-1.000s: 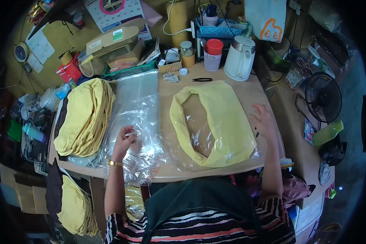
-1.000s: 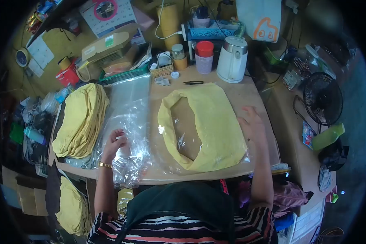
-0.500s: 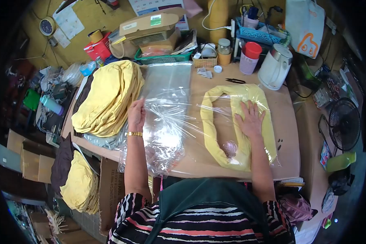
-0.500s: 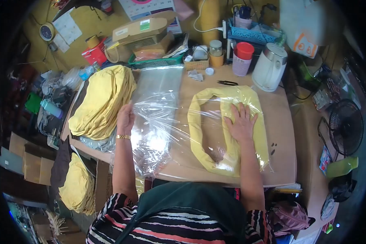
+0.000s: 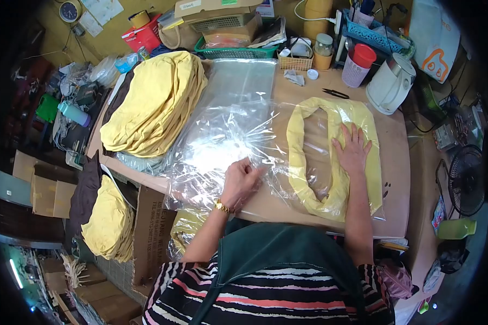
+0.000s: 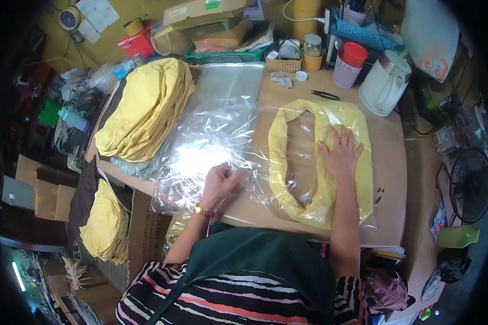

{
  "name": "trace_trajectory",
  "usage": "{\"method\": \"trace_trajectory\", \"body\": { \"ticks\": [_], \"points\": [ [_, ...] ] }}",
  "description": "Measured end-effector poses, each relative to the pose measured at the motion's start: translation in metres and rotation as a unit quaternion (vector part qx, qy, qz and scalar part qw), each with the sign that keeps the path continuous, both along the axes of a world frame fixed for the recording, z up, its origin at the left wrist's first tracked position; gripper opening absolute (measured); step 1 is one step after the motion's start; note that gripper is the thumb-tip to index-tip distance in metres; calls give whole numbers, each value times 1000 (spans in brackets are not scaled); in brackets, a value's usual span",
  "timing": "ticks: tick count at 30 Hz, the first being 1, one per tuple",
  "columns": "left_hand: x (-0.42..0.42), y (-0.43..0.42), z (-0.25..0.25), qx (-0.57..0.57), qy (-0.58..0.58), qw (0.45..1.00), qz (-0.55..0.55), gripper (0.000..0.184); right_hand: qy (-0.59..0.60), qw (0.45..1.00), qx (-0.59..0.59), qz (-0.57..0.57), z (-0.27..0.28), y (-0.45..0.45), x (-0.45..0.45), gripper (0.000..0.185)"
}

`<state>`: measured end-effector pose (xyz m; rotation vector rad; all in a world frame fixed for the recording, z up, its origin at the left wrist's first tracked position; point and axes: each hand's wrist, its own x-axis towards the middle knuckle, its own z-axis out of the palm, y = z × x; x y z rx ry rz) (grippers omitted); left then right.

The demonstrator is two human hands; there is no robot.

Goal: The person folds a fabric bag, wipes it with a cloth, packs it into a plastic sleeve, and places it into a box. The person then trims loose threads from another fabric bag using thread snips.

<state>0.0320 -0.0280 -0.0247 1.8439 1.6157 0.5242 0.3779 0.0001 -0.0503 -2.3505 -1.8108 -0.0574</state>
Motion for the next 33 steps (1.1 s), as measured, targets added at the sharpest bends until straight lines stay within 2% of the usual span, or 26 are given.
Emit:
{"method": "trace_trajectory", "body": {
  "ticks": [1,2,3,4,6,7,8,10,11,12,14,15,16,17,18,19,20,22,23,25,26,28,29,33],
  "points": [
    [-1,2,-7,-41,-229,970,70,28,-1,1000,1,-1,-1,0,0,60],
    [-2,5,-16,-79,-445,882,135,21,-1,1000,3,-3,-1,0,1,60],
    [-5,10,-29,-47,-621,770,138,6,-1,1000,2,-6,-1,0,1,60],
    [-5,6,-5,-76,-688,701,172,5,0,1000,4,-10,-1,1,1,60],
    [-25,1,9,-146,-758,625,120,12,2,1000,7,-12,-1,4,2,60],
    [-31,3,2,-147,-774,590,177,11,2,1000,4,-20,-2,5,3,59],
    [-40,5,-11,-147,-774,590,178,11,2,1000,1,-27,-3,6,2,59],
    [-52,4,-23,-97,-735,662,111,13,4,1000,0,-30,-2,6,0,59],
    [-56,2,-17,-73,-706,691,137,17,4,999,0,-34,-1,6,0,58],
    [-64,0,-11,-45,-625,750,213,24,2,999,-1,-35,-4,9,0,58],
    [-75,-4,4,41,-491,830,262,35,50,998,9,-47,-4,14,1,55],
    [-80,-3,16,162,-385,870,261,38,46,997,11,-56,5,15,6,55],
    [-77,-2,33,281,-271,885,253,42,100,994,-48,-23,30,14,3,53],
    [-51,2,73,354,-219,901,125,42,150,983,-101,5,51,17,8,51],
    [-21,1,92,367,-175,913,31,41,148,984,-101,2,57,25,5,51],
    [8,0,111,377,-140,913,-67,41,110,992,-59,31,61,34,2,50],
    [42,0,113,332,-126,925,-135,40,73,995,-15,63,63,39,-1,49],
    [79,20,84,344,107,925,-123,51,49,996,-29,74,55,44,-4,50],
    [76,33,61,350,108,924,-114,51,24,995,-44,81,49,50,-5,51],
    [64,66,18,255,260,930,-45,65,33,996,-23,84,25,54,-3,52],
    [55,73,11,258,261,929,-39,65,47,996,-12,73,17,53,-3,52],
    [35,73,-2,184,254,949,-15,65,47,996,-6,77,11,56,1,52],
    [30,73,-6,206,266,942,-10,64,35,997,-14,74,14,55,0,52],
    [25,74,-3,170,232,957,-24,63,38,998,-21,56,8,57,1,51]
  ]
}}
